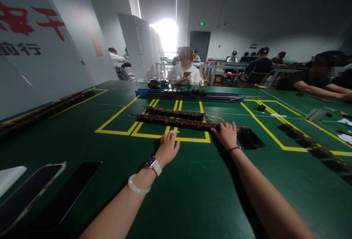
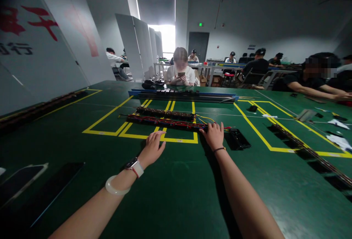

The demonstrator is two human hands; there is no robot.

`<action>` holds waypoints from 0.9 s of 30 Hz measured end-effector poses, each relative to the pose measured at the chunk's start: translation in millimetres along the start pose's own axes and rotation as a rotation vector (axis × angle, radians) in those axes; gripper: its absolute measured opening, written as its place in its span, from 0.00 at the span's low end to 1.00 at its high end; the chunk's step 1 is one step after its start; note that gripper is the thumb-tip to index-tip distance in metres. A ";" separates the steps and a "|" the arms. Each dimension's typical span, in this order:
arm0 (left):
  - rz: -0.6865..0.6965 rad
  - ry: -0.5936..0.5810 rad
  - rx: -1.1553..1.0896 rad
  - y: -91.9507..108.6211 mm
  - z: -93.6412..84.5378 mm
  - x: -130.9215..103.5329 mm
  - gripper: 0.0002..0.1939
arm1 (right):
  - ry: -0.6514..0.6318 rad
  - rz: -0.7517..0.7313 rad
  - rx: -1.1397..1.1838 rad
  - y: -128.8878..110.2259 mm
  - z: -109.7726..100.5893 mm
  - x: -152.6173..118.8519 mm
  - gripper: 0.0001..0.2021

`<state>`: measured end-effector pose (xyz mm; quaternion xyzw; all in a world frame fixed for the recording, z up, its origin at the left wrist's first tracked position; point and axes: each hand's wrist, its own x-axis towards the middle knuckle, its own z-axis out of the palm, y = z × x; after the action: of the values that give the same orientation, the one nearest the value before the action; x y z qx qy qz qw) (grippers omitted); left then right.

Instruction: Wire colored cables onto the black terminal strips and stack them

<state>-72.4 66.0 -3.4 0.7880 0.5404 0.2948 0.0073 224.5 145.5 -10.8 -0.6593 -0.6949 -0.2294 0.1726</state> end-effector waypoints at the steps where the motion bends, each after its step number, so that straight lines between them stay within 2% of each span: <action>1: -0.004 -0.005 -0.003 -0.2 -0.1 -0.2 0.19 | 0.034 0.020 -0.003 4.1 2.9 -0.9 0.22; 5: -0.021 -0.030 -0.015 -0.4 -1.2 -0.5 0.18 | 0.138 0.083 0.009 11.4 8.3 -3.3 0.24; 8: -0.024 -0.048 -0.024 -0.3 -1.9 -0.5 0.18 | 0.182 0.060 0.061 7.2 5.8 -2.8 0.23; 13: -0.027 -0.089 -0.033 -0.9 -2.7 -0.4 0.19 | 0.201 -0.108 0.227 -1.3 -11.2 -10.0 0.21; 16: -0.024 -0.112 -0.037 -2.8 -1.5 0.3 0.19 | 0.179 -0.262 0.259 9.1 -26.9 -24.1 0.20; 18: -0.028 -0.127 -0.036 -4.3 0.3 1.1 0.19 | 0.141 -0.335 0.222 27.4 -37.1 -36.4 0.20; 20: -0.020 -0.121 -0.033 -5.6 2.4 1.8 0.19 | 0.099 -0.307 0.159 55.8 -45.7 -50.0 0.20; 23: -0.007 -0.093 -0.022 -6.3 4.5 2.3 0.19 | 0.094 -0.058 0.026 114.3 -54.1 -72.2 0.19; 27: -0.020 -0.123 -0.035 -4.8 3.0 2.2 0.19 | 0.198 0.261 -0.200 205.8 -57.1 -107.3 0.20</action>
<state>-74.5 70.8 -6.5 0.7990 0.5414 0.2552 0.0574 433.4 29.7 -2.6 -0.7319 -0.5569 -0.3368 0.2019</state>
